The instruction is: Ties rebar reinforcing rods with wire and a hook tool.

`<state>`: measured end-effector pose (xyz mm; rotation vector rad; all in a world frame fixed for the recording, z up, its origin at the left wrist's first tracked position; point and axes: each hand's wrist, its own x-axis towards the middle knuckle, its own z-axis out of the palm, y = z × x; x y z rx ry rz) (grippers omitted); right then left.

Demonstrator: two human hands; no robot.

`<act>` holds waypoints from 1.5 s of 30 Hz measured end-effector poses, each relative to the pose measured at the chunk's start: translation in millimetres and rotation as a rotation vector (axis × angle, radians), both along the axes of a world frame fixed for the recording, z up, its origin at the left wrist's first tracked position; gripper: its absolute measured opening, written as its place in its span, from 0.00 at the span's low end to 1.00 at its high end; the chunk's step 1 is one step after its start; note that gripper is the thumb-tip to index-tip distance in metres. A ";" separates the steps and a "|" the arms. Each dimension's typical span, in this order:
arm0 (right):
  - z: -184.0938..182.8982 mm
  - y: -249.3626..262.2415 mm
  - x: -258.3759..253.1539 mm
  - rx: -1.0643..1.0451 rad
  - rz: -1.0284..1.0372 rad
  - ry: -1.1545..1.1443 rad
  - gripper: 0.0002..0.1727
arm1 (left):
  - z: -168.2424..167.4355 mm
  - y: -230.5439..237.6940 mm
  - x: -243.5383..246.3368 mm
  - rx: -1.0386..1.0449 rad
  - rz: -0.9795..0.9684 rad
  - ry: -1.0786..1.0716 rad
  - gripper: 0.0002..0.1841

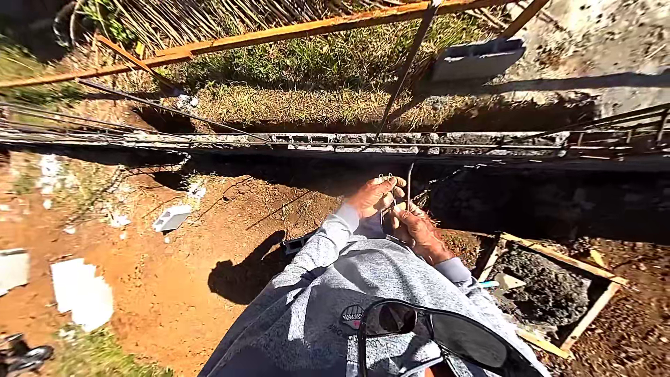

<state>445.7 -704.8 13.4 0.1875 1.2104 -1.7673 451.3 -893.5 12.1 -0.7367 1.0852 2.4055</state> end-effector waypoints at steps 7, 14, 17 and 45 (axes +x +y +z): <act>-11.1 3.0 4.7 -0.020 -0.016 -0.075 0.07 | -15.2 11.3 7.0 -0.034 0.043 -0.095 0.14; -19.2 26.1 21.5 0.154 0.000 0.021 0.13 | -16.5 32.6 15.6 -0.333 -0.099 -0.125 0.18; -20.0 34.8 22.9 0.241 -0.004 0.100 0.12 | -16.9 40.9 13.4 -0.404 -0.095 -0.101 0.18; -25.8 38.1 -67.7 0.543 0.580 0.812 0.09 | -24.2 -13.3 -38.7 -0.794 -1.418 0.240 0.16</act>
